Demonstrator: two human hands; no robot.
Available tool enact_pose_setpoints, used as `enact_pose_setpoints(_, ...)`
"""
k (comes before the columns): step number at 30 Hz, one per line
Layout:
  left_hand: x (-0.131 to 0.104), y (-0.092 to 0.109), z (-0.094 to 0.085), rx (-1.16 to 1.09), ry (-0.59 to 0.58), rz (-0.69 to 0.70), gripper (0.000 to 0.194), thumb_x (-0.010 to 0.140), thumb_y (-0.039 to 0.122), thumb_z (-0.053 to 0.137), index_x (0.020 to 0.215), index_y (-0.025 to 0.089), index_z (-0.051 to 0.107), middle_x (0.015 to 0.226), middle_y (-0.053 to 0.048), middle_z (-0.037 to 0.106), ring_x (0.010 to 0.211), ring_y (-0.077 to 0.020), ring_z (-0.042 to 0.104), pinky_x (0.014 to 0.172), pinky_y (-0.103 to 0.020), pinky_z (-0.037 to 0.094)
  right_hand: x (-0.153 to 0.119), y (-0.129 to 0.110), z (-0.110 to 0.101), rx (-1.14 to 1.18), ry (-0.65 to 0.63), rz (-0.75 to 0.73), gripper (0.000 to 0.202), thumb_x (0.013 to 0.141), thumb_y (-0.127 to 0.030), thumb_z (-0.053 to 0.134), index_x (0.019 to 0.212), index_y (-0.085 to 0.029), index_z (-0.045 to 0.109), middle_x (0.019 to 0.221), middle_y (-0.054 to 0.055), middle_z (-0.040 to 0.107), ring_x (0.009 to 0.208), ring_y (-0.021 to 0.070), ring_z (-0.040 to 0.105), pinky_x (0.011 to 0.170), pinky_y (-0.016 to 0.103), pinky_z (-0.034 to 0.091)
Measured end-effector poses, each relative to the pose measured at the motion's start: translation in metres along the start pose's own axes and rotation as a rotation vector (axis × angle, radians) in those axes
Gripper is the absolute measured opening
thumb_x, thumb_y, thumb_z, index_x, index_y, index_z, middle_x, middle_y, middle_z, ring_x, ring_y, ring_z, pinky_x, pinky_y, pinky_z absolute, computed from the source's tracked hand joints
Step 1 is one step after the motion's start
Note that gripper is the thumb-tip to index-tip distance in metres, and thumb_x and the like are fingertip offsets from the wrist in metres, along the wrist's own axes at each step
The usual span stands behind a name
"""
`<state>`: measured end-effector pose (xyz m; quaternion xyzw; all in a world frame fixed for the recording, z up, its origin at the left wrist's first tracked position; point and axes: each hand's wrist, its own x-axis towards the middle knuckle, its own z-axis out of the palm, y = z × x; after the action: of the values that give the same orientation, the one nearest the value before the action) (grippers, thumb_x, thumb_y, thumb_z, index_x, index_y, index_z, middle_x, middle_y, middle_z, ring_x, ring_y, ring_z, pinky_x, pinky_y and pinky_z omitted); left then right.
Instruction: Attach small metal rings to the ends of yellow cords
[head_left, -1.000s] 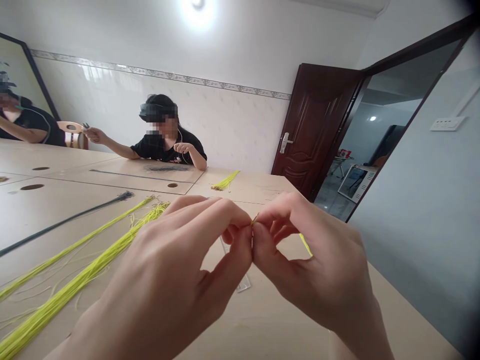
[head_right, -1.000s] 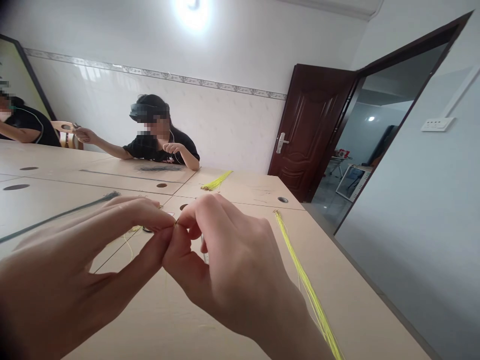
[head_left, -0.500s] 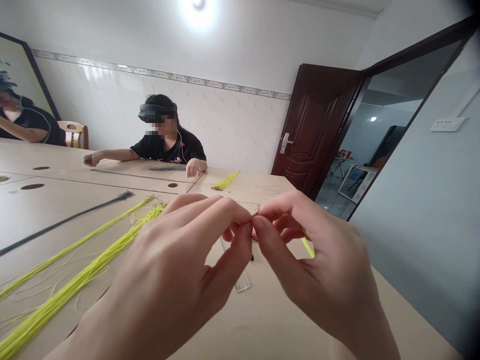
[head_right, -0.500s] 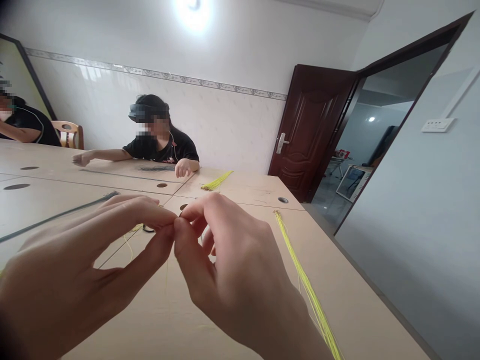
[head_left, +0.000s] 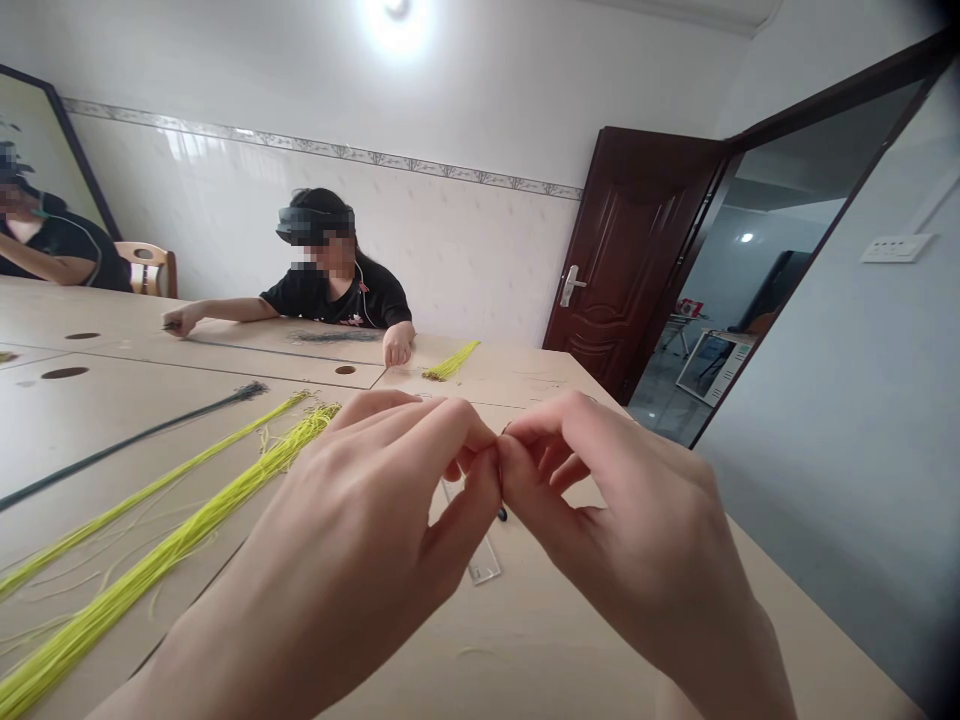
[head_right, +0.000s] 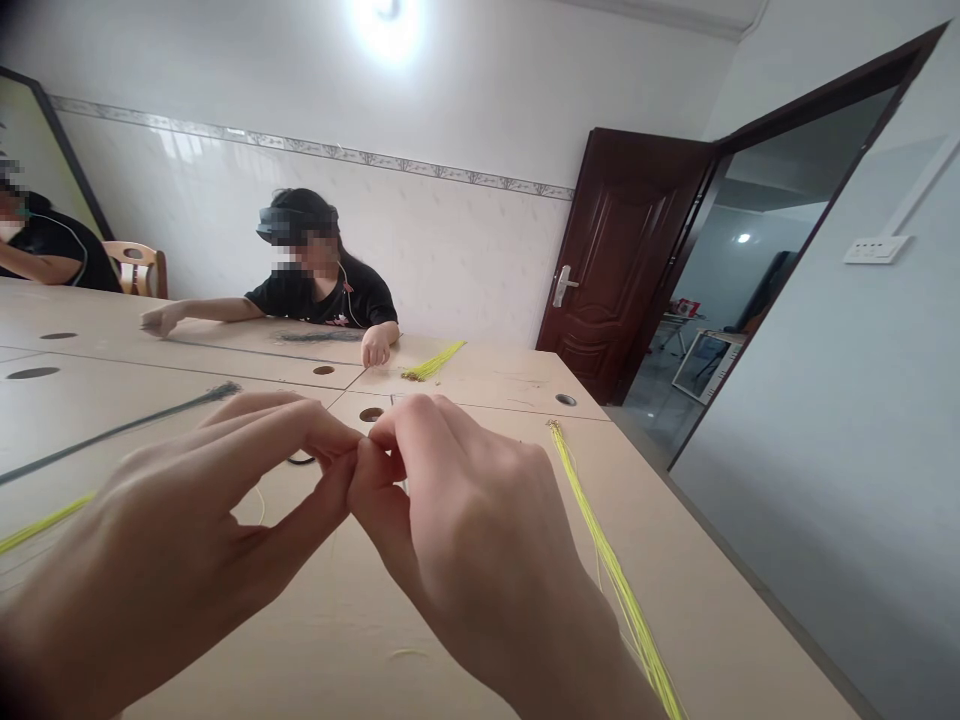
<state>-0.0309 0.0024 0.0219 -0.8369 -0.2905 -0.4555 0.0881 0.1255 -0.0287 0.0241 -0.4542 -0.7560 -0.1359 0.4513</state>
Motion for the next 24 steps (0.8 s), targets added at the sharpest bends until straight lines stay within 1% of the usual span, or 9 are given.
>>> enact_pose_setpoints(2,-0.0018,-0.0013,-0.0005,0.022,-0.024,0.023,0.015,0.082,0.012,0.043,0.073,0.019,0.051,0.063,0.001,0.054,0.065,-0.0150,0.051,0.076,-0.037,0.048,0.0003,0.0000,0.0000,0.008,-0.023,0.010,0.007,0.085,-0.024,0.054,0.081,-0.021,0.058,0.067,-0.008,0.059,0.056,0.0056,0.056,0.049,0.020,0.040)
enact_pose_setpoints(3,-0.0023,-0.0016,-0.0007,0.027,-0.031,0.026,0.015,0.082,0.011,0.042,0.073,0.019,0.051,0.064,0.001,0.055,0.066,-0.0154,0.050,0.075,-0.037,0.047,0.0003,0.0000,-0.0001,0.011,-0.033,0.016,0.007,0.085,-0.025,0.054,0.082,-0.021,0.058,0.068,-0.008,0.059,0.056,0.0057,0.056,0.048,0.020,0.039)
enact_pose_setpoints(7,-0.0020,-0.0012,-0.0008,0.034,-0.021,0.024,0.015,0.084,0.014,0.042,0.073,0.019,0.051,0.065,0.001,0.054,0.066,-0.0165,0.049,0.061,-0.030,0.043,-0.0007,-0.0003,-0.0024,0.005,-0.056,0.026,0.006,0.086,-0.026,0.053,0.082,-0.022,0.057,0.068,-0.008,0.060,0.056,0.0062,0.056,0.047,0.021,0.037)
enact_pose_setpoints(8,-0.0016,-0.0009,-0.0007,0.032,-0.020,0.028,0.016,0.084,0.014,0.042,0.073,0.019,0.051,0.064,0.001,0.054,0.065,-0.0162,0.049,0.061,-0.030,0.042,-0.0012,-0.0006,-0.0033,0.004,-0.061,0.027,0.007,0.086,-0.026,0.053,0.082,-0.022,0.057,0.067,-0.008,0.060,0.056,0.0060,0.056,0.047,0.021,0.037)
enact_pose_setpoints(12,-0.0007,0.0005,-0.0005,0.005,-0.044,0.016,0.017,0.084,0.014,0.041,0.073,0.019,0.052,0.064,0.001,0.053,0.067,-0.0156,0.048,0.069,-0.033,0.043,-0.0030,-0.0022,-0.0068,-0.004,-0.082,0.061,0.007,0.086,-0.027,0.053,0.081,-0.023,0.055,0.066,-0.010,0.059,0.054,0.0051,0.056,0.045,0.020,0.036)
enact_pose_setpoints(17,-0.0018,-0.0012,-0.0002,-0.015,-0.063,0.017,0.017,0.085,0.012,0.041,0.074,0.018,0.052,0.067,0.000,0.055,0.068,-0.0160,0.048,0.059,-0.028,0.040,-0.0019,-0.0019,-0.0056,-0.007,-0.073,0.066,0.005,0.085,-0.026,0.054,0.080,-0.024,0.055,0.065,-0.010,0.059,0.054,0.0050,0.056,0.045,0.020,0.037)
enact_pose_setpoints(19,-0.0018,-0.0027,0.0003,-0.030,-0.081,0.044,0.015,0.086,0.013,0.043,0.075,0.018,0.051,0.069,0.000,0.055,0.068,-0.0157,0.048,0.058,-0.028,0.039,-0.0013,-0.0009,-0.0047,-0.004,-0.045,0.056,0.006,0.085,-0.027,0.055,0.079,-0.024,0.054,0.064,-0.010,0.059,0.053,0.0051,0.056,0.044,0.019,0.038)
enact_pose_setpoints(21,-0.0016,-0.0027,0.0005,-0.067,-0.108,0.113,0.013,0.086,0.012,0.044,0.075,0.018,0.050,0.069,0.000,0.054,0.066,-0.0146,0.048,0.061,-0.030,0.040,-0.0013,0.0006,-0.0049,-0.001,-0.015,0.048,0.006,0.083,-0.026,0.057,0.079,-0.024,0.054,0.065,-0.009,0.060,0.054,0.0052,0.057,0.044,0.018,0.039)
enact_pose_setpoints(24,-0.0055,0.0012,-0.0010,-0.126,-0.232,0.211,0.015,0.085,0.011,0.046,0.072,0.018,0.049,0.066,0.001,0.051,0.063,-0.0140,0.048,0.064,-0.031,0.041,-0.0018,0.0031,-0.0068,-0.029,0.052,0.037,0.005,0.082,-0.024,0.058,0.080,-0.023,0.054,0.067,-0.008,0.061,0.056,0.0055,0.058,0.047,0.017,0.042)
